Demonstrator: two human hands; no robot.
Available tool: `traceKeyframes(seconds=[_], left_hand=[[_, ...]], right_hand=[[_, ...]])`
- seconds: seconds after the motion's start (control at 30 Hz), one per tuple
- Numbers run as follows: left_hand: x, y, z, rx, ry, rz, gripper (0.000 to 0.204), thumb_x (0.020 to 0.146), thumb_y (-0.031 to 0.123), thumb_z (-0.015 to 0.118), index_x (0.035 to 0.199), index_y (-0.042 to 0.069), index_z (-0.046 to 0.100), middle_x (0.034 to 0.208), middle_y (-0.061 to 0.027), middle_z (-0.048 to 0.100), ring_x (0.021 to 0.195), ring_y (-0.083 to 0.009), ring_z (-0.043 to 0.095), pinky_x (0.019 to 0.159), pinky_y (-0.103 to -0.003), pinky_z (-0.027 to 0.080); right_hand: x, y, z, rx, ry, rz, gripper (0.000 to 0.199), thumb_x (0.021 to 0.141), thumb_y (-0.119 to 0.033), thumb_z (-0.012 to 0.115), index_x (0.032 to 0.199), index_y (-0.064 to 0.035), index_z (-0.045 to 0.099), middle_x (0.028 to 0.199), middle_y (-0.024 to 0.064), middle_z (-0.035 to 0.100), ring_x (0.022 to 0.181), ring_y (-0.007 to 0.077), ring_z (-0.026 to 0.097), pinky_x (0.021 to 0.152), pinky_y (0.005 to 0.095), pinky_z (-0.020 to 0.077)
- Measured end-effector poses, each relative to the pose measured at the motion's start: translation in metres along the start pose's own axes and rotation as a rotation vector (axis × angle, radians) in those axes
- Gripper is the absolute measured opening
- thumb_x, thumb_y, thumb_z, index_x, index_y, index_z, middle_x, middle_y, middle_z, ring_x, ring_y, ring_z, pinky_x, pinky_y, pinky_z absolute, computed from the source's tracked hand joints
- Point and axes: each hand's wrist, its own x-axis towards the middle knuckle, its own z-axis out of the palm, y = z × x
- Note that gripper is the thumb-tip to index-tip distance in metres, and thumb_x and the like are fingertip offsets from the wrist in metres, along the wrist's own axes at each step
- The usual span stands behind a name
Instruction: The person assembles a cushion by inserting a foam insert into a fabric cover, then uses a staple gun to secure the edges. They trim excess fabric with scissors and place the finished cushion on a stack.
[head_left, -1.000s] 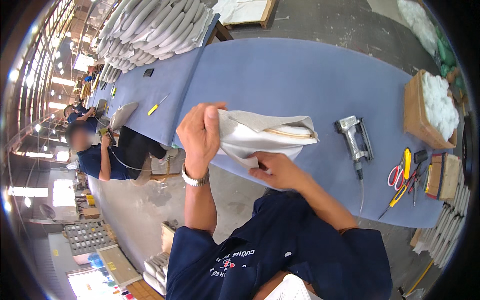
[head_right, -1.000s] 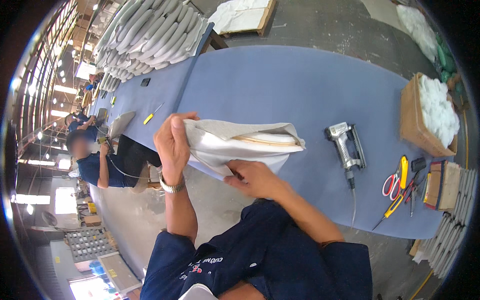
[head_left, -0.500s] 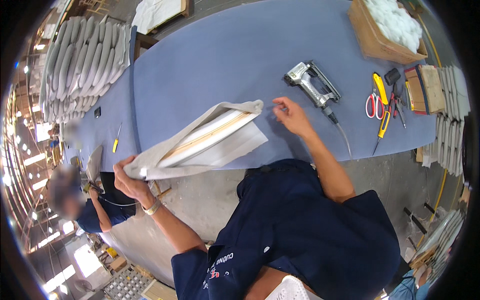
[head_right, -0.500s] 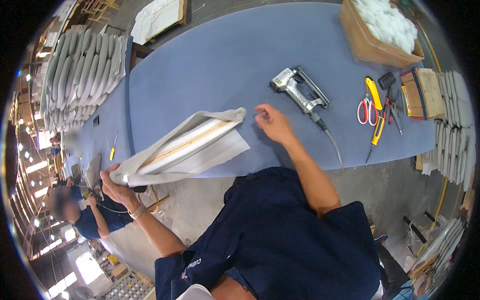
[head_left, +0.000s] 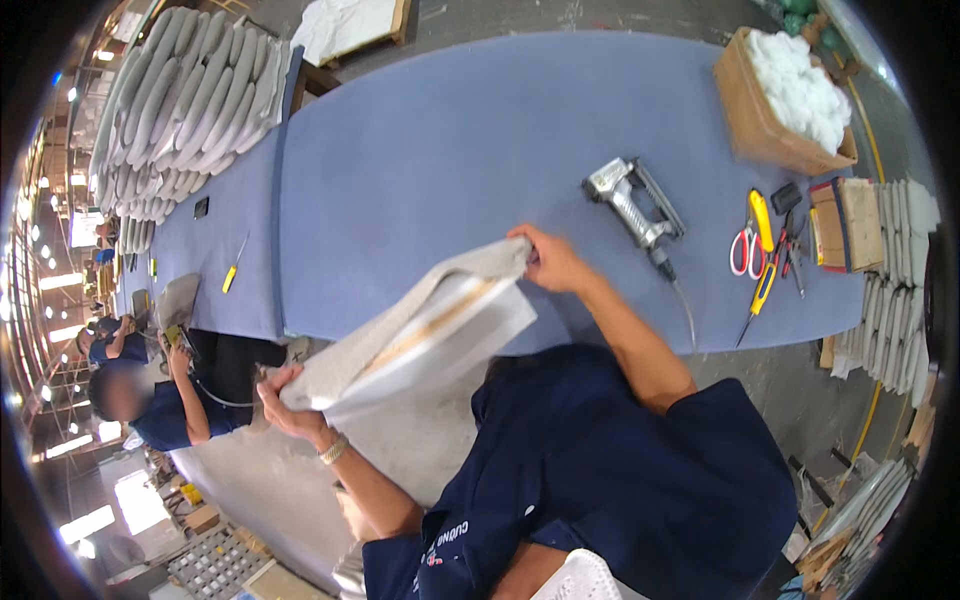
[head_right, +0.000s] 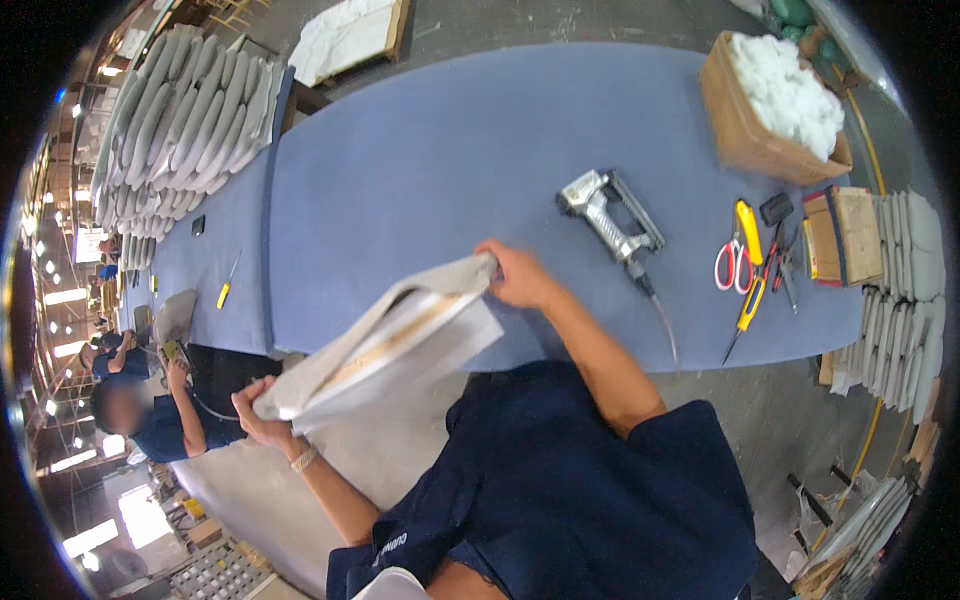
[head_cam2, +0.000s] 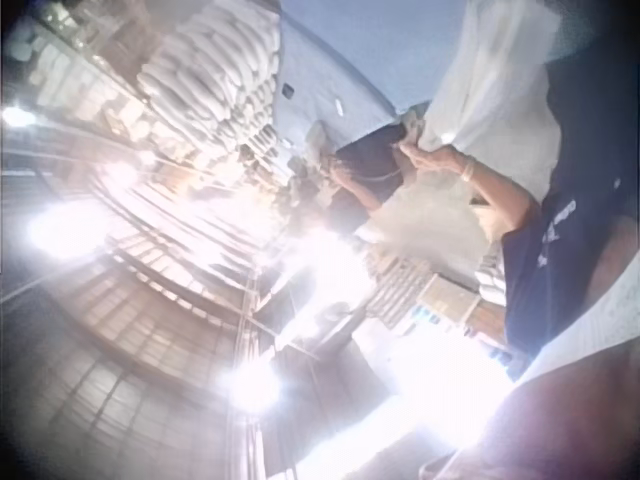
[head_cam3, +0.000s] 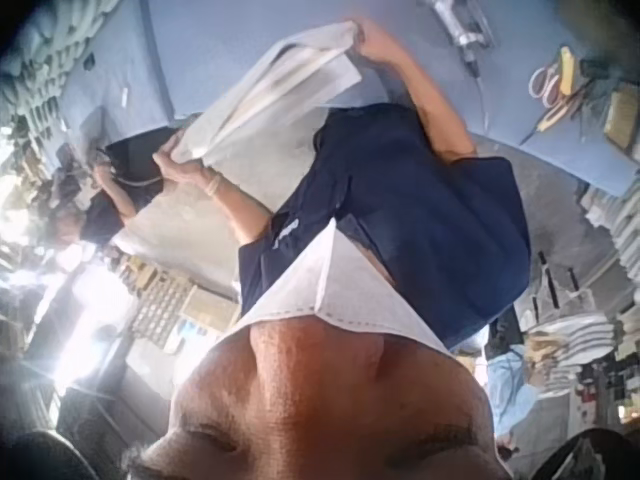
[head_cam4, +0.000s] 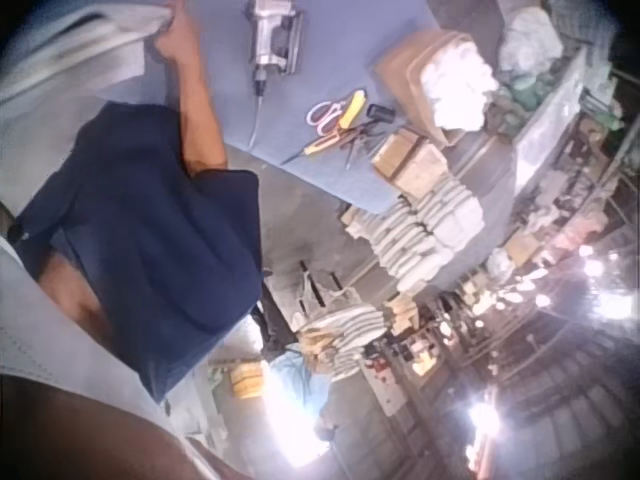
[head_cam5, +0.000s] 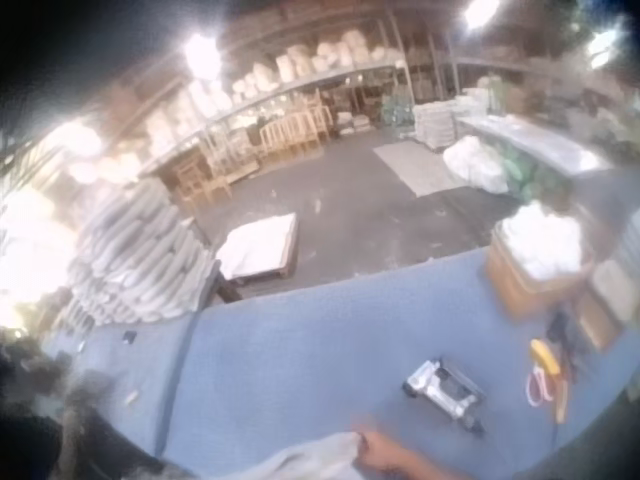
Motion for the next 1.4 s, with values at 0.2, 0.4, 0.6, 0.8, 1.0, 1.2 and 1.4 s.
traceKeyframes(seconds=[0.2,0.4,0.6,0.8,1.0,1.2,1.4], left_hand=[[0.021,0.018,-0.003,-0.22,-0.012,0.108,0.065,0.11,0.041,0.028,0.07,0.003,0.062,0.064,-0.0115,0.064,0.068,-0.0219,0.057,0.083,-0.041,0.048],[0.104,0.08,0.056,-0.913,-0.349,0.091,0.07,0.111,0.049,0.028,0.061,0.005,0.05,0.057,-0.0096,0.05,0.058,-0.0207,0.048,0.064,-0.034,0.044],[0.148,0.129,0.171,-0.781,-0.451,-0.003,0.075,0.109,0.054,0.036,0.066,-0.001,0.062,0.061,-0.0153,0.06,0.057,-0.0241,0.059,0.059,-0.033,0.047],[0.123,0.083,0.29,-0.52,-0.568,-0.154,0.07,0.106,0.057,0.043,0.095,-0.004,0.075,0.087,-0.016,0.074,0.083,-0.0223,0.068,0.082,-0.034,0.051],[-0.046,-0.019,0.309,-0.507,-0.68,-0.396,0.055,0.109,0.042,0.046,0.134,-0.006,0.059,0.131,-0.0135,0.064,0.119,-0.0224,0.06,0.105,-0.035,0.046],[-0.12,-0.081,0.206,-0.549,-0.704,-0.811,0.055,0.109,0.042,0.048,0.14,-0.004,0.054,0.133,-0.015,0.062,0.122,-0.023,0.059,0.104,-0.035,0.046],[-0.235,-0.091,0.12,-0.192,-0.838,-0.657,0.046,0.108,0.034,0.048,0.138,0.0,0.055,0.136,-0.0202,0.06,0.127,-0.0333,0.057,0.102,-0.044,0.045]], right_hand=[[-0.013,-0.001,-0.003,-0.428,-0.094,-0.261,0.046,0.077,-0.023,0.075,0.12,-0.0105,0.064,0.111,0.0164,0.071,0.101,0.0402,0.067,0.083,0.0499,0.0554],[-0.091,-0.062,-0.004,-0.532,-0.309,-0.281,0.052,0.075,-0.032,0.079,0.117,-0.0086,0.059,0.104,0.0159,0.069,0.095,0.0412,0.067,0.076,0.0515,0.0538],[-0.125,-0.109,-0.004,-0.567,-0.396,-0.292,0.051,0.076,-0.041,0.079,0.106,-0.0025,0.063,0.085,0.0179,0.069,0.081,0.042,0.068,0.067,0.0507,0.0524],[-0.138,-0.119,0.001,-0.603,-0.401,-0.176,0.06,0.078,-0.054,0.073,0.1,0.0023,0.07,0.075,0.0228,0.07,0.077,0.0436,0.07,0.067,0.0521,0.0545],[-0.107,-0.103,0.009,-0.609,-0.281,0.05,0.068,0.08,-0.065,0.066,0.088,0.0029,0.074,0.084,0.0277,0.071,0.083,0.0454,0.071,0.077,0.0537,0.0557],[-0.104,-0.104,0.004,-0.569,-0.359,0.122,0.081,0.079,-0.075,0.064,0.095,0.0036,0.076,0.092,0.0292,0.072,0.09,0.0461,0.07,0.081,0.0518,0.0554],[-0.105,-0.075,0.023,-0.45,-0.362,0.098,0.086,0.078,-0.079,0.063,0.1,0.0037,0.074,0.096,0.03,0.072,0.094,0.0463,0.07,0.084,0.0538,0.0542]])
